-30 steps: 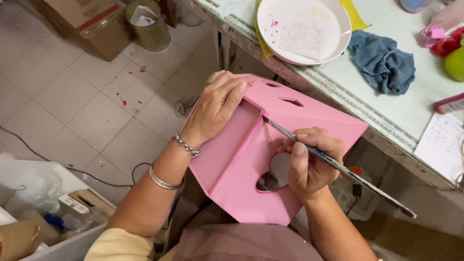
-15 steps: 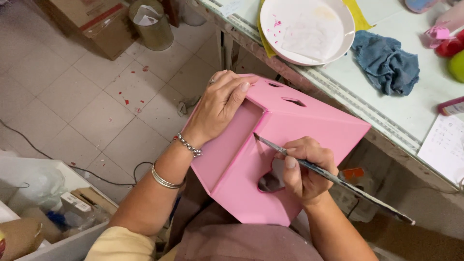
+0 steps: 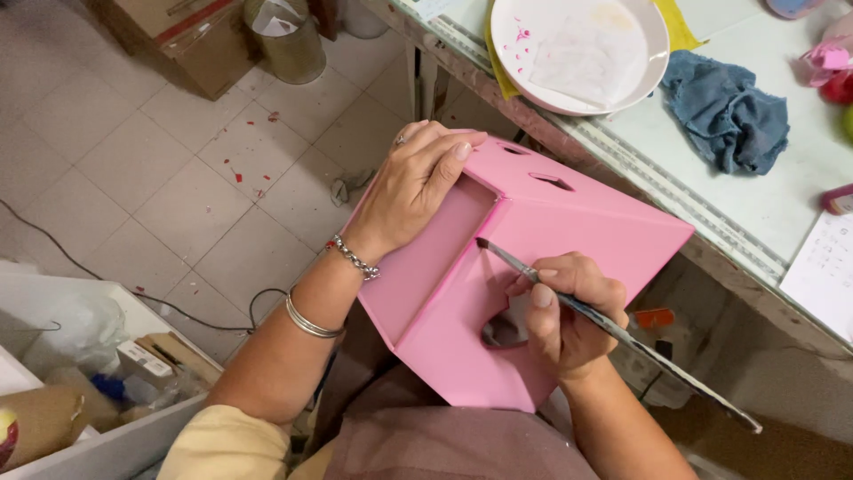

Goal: Painting the inner edges of heart-shaped cutouts on a pink box using a paintbrush

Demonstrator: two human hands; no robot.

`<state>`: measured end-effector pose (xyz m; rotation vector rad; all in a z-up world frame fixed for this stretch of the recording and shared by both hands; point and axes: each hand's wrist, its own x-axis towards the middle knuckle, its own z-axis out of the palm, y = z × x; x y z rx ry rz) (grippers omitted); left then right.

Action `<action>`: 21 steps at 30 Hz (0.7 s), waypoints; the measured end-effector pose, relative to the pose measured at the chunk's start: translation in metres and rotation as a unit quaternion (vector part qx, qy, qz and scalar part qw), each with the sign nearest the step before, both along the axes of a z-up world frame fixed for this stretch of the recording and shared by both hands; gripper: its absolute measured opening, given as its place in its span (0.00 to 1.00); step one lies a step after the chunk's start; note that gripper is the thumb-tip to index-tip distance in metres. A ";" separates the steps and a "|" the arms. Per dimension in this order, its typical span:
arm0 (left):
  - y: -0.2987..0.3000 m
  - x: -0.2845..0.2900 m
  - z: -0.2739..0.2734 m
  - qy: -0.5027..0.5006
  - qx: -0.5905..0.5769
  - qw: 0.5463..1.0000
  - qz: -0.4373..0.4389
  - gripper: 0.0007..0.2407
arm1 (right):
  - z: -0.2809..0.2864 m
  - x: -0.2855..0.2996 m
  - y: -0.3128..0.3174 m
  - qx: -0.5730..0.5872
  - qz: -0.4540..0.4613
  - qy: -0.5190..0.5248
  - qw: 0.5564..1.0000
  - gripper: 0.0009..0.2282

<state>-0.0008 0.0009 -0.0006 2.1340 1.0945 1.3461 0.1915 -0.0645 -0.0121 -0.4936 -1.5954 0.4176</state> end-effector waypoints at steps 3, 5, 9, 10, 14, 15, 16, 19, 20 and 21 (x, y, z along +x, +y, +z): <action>0.001 0.000 -0.003 -0.002 0.001 1.000 0.001 0.14 | 0.000 0.001 0.003 0.016 -0.027 -0.004 1.000 0.06; 0.002 0.001 -0.005 -0.002 0.002 1.000 0.003 0.14 | -0.001 0.001 0.003 0.017 -0.022 -0.003 1.000 0.06; 0.001 0.001 -0.003 -0.006 -0.002 1.000 0.004 0.14 | -0.007 0.005 0.001 0.009 -0.002 -0.017 1.000 0.06; 0.000 0.001 0.000 -0.006 -0.002 1.000 0.004 0.14 | -0.007 0.004 0.000 0.008 -0.002 -0.017 1.000 0.06; 0.001 0.000 0.000 -0.008 -0.003 1.000 -0.009 0.14 | -0.008 0.004 -0.004 0.010 0.008 -0.013 1.000 0.06; 0.001 -0.001 -0.003 -0.007 -0.004 1.000 -0.006 0.14 | -0.008 0.004 -0.006 0.003 0.018 -0.020 1.000 0.06; 0.001 -0.001 -0.003 -0.007 -0.004 1.000 -0.006 0.14 | -0.009 0.005 -0.006 0.003 0.018 -0.020 1.000 0.06; 0.002 0.000 -0.003 -0.006 -0.003 1.000 -0.007 0.14 | -0.010 0.007 -0.006 -0.005 0.038 -0.040 0.998 0.06; 0.001 0.000 -0.002 -0.007 -0.002 1.000 -0.006 0.14 | -0.008 0.007 -0.007 0.003 0.034 -0.050 0.998 0.06; 0.001 0.001 -0.001 -0.008 -0.001 1.000 -0.005 0.14 | -0.007 0.008 -0.007 0.010 0.031 -0.061 0.998 0.06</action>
